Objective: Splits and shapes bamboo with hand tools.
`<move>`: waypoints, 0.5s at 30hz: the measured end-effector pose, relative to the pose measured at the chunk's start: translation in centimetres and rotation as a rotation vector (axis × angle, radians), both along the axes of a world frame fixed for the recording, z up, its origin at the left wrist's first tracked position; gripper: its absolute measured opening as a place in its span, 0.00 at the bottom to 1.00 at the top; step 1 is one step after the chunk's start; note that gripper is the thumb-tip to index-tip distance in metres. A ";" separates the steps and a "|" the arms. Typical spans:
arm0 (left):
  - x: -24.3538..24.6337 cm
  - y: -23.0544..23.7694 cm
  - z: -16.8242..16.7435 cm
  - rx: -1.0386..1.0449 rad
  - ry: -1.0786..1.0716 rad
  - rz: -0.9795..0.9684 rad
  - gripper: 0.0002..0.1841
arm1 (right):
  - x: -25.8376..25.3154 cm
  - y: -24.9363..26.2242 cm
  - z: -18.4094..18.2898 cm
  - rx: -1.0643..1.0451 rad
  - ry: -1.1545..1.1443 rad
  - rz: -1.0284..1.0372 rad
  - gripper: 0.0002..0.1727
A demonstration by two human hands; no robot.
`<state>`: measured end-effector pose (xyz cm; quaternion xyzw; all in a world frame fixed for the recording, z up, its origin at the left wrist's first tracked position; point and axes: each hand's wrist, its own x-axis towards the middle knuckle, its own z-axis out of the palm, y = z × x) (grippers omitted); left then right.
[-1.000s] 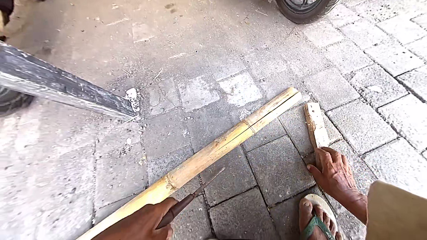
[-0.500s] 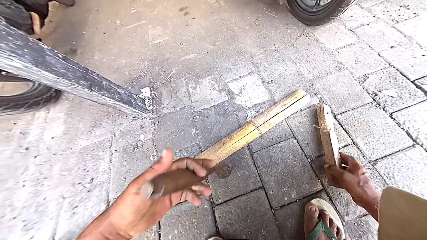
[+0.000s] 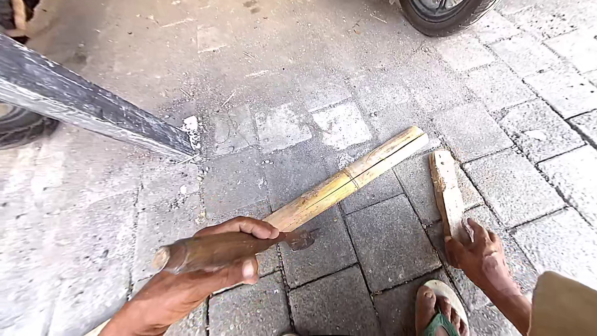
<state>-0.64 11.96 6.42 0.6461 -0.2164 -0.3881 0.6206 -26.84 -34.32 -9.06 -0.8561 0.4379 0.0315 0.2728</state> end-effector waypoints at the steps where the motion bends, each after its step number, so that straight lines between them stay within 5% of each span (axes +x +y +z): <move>1: 0.0 0.9 -0.2 -0.045 0.038 -0.051 0.28 | 0.2 0.2 0.0 -0.105 -0.043 0.079 0.44; 4: -0.5 3.0 -0.8 -0.224 0.213 -0.161 0.32 | 2.3 1.8 -0.2 -0.188 -0.213 0.346 0.34; 7: -1.6 4.7 -1.5 -0.325 0.400 -0.162 0.29 | 6.0 5.1 -0.8 -0.013 -0.225 0.643 0.24; 11: -3.5 6.5 -1.8 -0.165 0.417 -0.117 0.26 | 11.7 11.0 -1.4 0.002 -0.311 1.086 0.17; 15: -6.0 6.4 -1.0 0.074 0.524 -0.086 0.49 | 16.8 15.7 -2.3 -0.090 -0.342 1.356 0.16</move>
